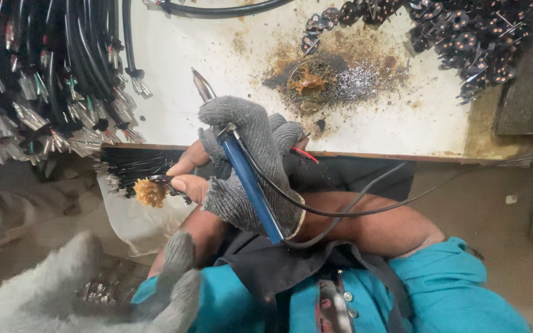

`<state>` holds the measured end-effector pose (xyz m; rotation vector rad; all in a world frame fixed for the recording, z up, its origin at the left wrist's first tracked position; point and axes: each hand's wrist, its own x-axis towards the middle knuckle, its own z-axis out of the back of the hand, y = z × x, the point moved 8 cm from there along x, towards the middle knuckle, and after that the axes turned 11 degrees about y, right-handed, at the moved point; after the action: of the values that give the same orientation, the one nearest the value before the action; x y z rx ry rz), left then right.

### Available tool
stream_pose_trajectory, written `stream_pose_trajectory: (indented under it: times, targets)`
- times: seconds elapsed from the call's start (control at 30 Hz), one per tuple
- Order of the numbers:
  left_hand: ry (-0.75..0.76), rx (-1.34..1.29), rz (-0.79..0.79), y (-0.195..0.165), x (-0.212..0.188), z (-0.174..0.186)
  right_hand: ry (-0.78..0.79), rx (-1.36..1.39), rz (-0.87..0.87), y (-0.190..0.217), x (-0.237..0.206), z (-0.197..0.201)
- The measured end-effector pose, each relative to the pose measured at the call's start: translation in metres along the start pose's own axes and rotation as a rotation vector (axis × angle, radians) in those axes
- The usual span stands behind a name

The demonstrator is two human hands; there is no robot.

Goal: The person solders wires to electrical connectors at a workbench. They hold a connector in one hand and a soldering iron in the other, dip wires into flux, solder the wire ends to the connector terminals, and set finished connectors aside with the completed pile.

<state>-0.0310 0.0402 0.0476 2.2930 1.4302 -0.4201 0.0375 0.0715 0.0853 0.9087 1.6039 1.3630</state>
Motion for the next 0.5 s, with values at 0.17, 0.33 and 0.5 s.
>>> stream_pose_trajectory:
  times: [0.17, 0.33, 0.5]
  targets:
    - [-0.650, -0.498, 0.398, -0.014, -0.074, -0.060, 0.171, 0.454, -0.393, -0.020, -0.004, -0.010]
    - [-0.296, 0.762, 0.423, -0.067, -0.058, -0.021, 0.241, 0.414, -0.501, -0.011, -0.007, -0.001]
    - [-0.460, 0.180, 0.253, -0.050, -0.058, 0.004, 0.255, 0.477, -0.465, -0.003, -0.003, 0.004]
